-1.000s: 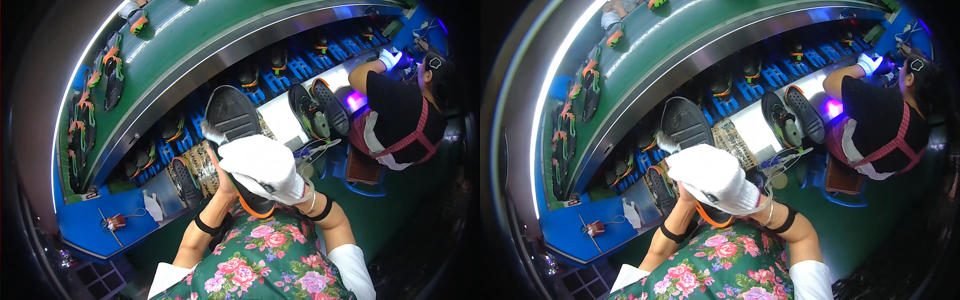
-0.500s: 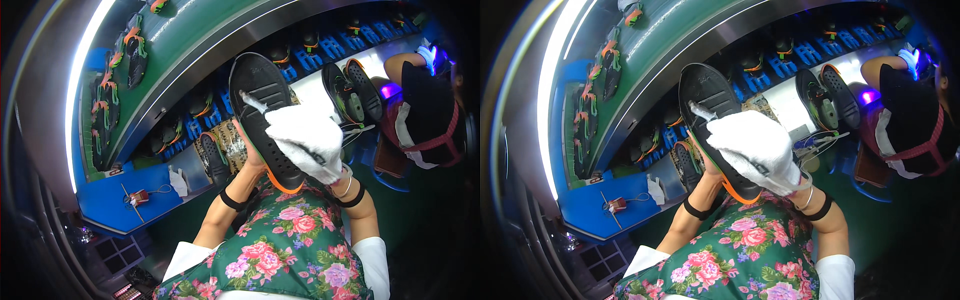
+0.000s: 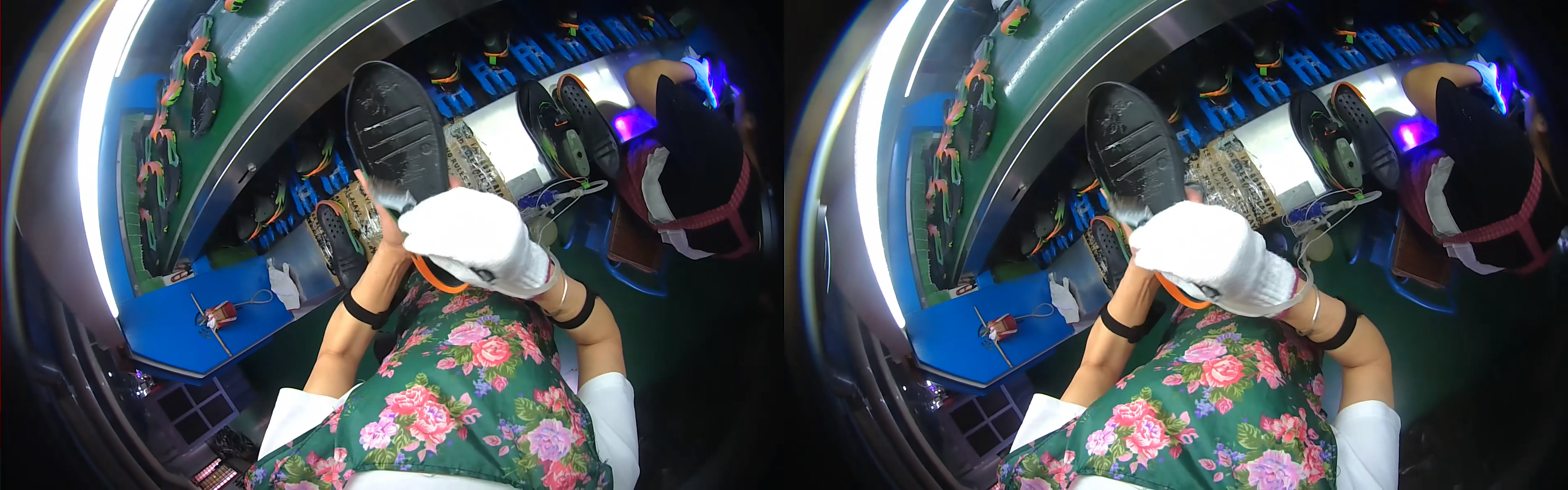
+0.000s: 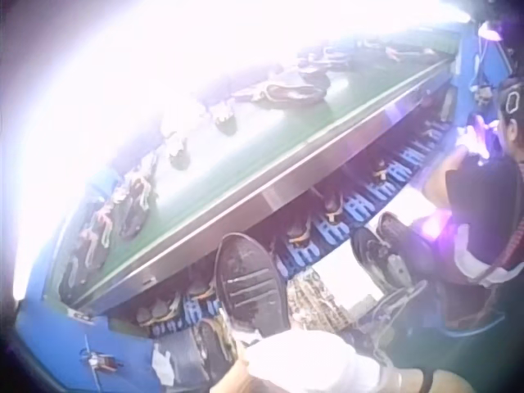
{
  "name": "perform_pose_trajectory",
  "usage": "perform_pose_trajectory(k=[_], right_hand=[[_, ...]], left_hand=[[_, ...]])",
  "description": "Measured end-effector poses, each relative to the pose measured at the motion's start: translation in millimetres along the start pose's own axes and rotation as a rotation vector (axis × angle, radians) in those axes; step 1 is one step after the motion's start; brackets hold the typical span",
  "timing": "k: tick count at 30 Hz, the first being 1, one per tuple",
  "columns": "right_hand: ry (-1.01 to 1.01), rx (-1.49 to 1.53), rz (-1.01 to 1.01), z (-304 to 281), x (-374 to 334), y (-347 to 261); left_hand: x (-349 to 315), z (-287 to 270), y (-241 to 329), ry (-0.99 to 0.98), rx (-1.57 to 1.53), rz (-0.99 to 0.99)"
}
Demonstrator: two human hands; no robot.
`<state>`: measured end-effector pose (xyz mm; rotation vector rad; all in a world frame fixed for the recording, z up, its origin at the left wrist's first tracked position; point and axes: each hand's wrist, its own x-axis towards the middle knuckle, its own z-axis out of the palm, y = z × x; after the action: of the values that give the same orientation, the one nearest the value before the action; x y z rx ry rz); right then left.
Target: Applying adhesive to the bottom of shoe soles using a brush.
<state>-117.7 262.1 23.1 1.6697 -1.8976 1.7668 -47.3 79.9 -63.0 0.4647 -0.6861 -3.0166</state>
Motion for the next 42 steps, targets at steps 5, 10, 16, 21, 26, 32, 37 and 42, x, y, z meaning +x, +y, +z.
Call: perform_pose_trajectory(k=[5,10,16,21,26,32,37,42], right_hand=[[0.055,0.065,0.072,-1.5,-8.1,12.3],[-0.017,0.086,0.054,5.5,-16.0,0.0],[0.054,-0.011,0.031,6.1,-18.5,2.2],[0.026,0.2,0.066,-0.5,-17.8,-0.4],[-0.027,-0.025,0.002,0.2,-21.1,-1.7],[0.125,0.224,0.207,-1.4,-20.4,-2.5],[0.053,0.093,0.119,-1.7,-24.6,-1.7],[0.145,0.303,0.263,3.6,-28.1,-1.1]], left_hand=[[-0.3,11.4,4.5,0.127,0.149,0.082],[2.7,12.8,5.1,-0.208,0.008,-0.117],[12.5,21.0,15.9,-0.332,0.01,-0.036],[13.5,21.3,24.5,-0.238,0.074,-0.022],[24.3,15.8,34.5,-0.297,0.095,0.054],[25.1,22.4,39.5,-0.261,0.168,0.077],[29.0,28.2,45.3,-0.292,0.228,0.139],[29.1,34.7,46.0,-0.328,0.275,0.153]])
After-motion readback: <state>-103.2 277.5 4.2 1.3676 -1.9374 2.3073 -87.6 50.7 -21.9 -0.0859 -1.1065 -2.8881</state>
